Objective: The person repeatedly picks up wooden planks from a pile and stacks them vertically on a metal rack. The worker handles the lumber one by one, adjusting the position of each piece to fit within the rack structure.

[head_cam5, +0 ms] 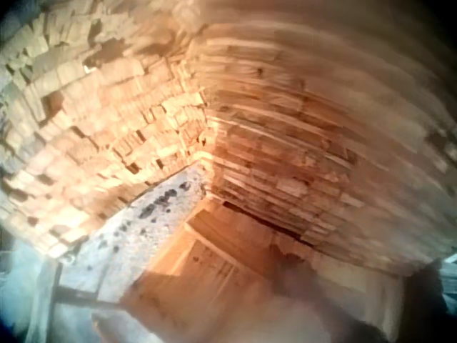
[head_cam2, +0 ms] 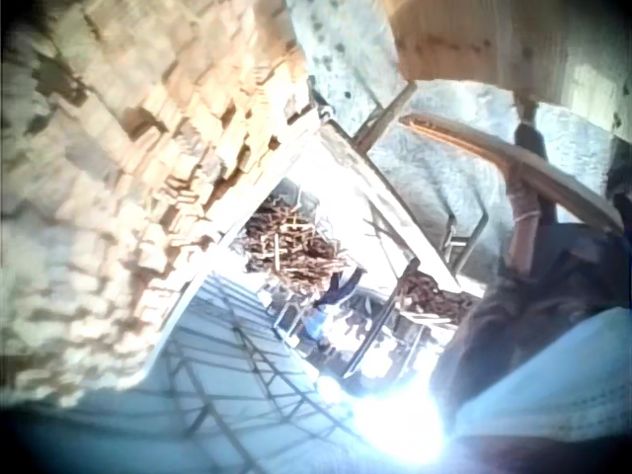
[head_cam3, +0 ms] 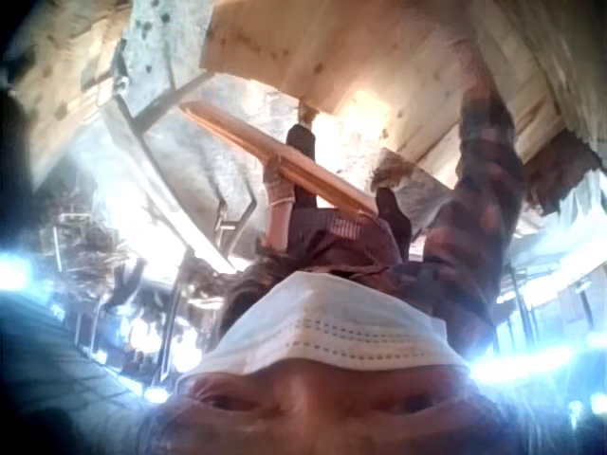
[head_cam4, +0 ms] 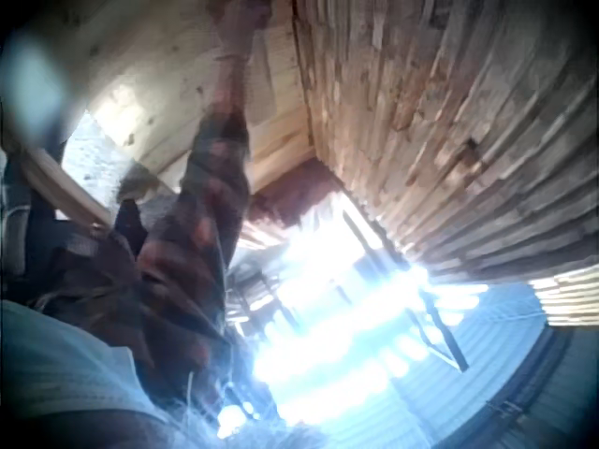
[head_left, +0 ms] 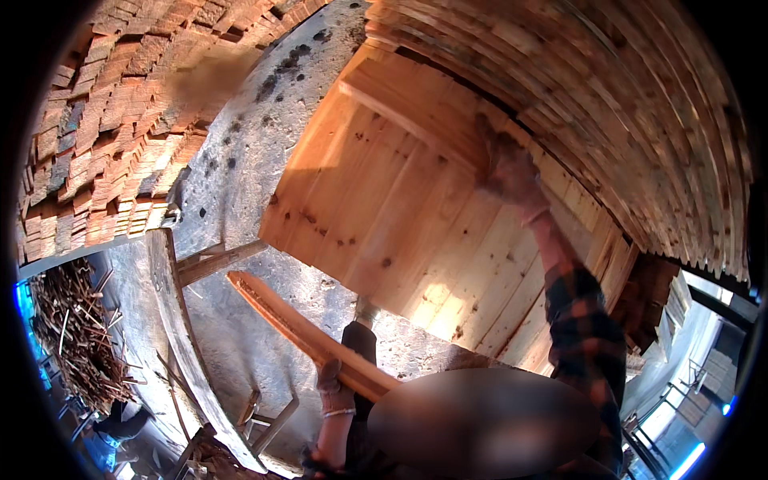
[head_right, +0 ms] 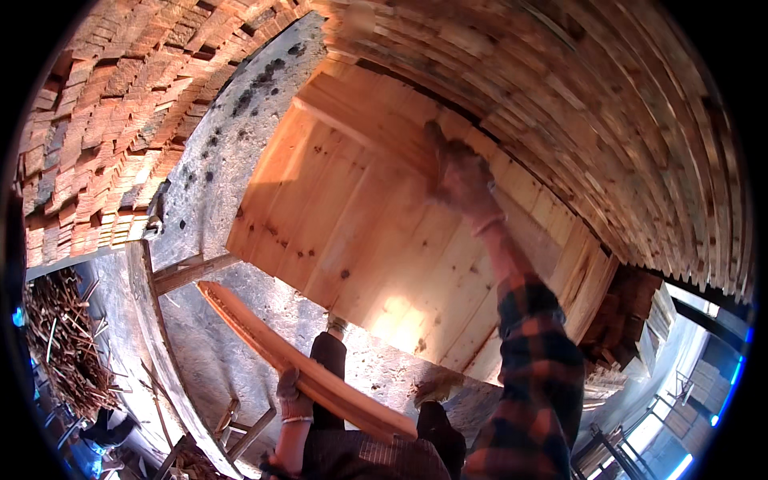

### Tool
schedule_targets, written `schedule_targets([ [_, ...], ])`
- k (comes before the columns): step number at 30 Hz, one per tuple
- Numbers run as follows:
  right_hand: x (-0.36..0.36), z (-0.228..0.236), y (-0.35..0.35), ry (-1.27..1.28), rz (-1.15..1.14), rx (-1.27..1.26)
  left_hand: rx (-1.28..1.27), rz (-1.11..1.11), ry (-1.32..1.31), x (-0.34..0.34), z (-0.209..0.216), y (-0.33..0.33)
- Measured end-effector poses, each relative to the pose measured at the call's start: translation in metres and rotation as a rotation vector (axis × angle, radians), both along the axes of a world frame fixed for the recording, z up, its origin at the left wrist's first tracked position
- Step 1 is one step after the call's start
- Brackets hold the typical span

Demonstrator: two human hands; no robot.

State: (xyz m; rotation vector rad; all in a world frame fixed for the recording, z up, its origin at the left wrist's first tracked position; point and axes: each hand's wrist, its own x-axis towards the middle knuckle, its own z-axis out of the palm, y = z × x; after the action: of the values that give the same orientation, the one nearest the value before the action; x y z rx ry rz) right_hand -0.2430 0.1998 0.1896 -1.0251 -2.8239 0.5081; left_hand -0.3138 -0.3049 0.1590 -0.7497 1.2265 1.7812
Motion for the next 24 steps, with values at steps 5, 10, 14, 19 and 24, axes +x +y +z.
schedule_targets([
  [5,-0.076,-0.05,0.044,-0.067,0.036,0.172,-0.005,-0.003,-0.002,-0.028,0.025,0.002],
  [10,-0.091,-0.065,0.049,-0.121,0.001,0.265,0.017,-0.039,0.019,-0.04,0.034,0.012],
  [14,-0.084,-0.014,-0.016,-0.188,0.01,0.203,0.024,-0.064,0.085,-0.047,0.031,0.002],
  [19,-0.055,-0.021,-0.181,-0.15,0.084,-0.055,0.035,-0.103,0.08,-0.072,0.06,0.021],
  [24,-0.092,-0.057,-0.278,-0.114,0.019,-0.228,0.085,-0.116,0.054,-0.084,0.069,0.032],
])
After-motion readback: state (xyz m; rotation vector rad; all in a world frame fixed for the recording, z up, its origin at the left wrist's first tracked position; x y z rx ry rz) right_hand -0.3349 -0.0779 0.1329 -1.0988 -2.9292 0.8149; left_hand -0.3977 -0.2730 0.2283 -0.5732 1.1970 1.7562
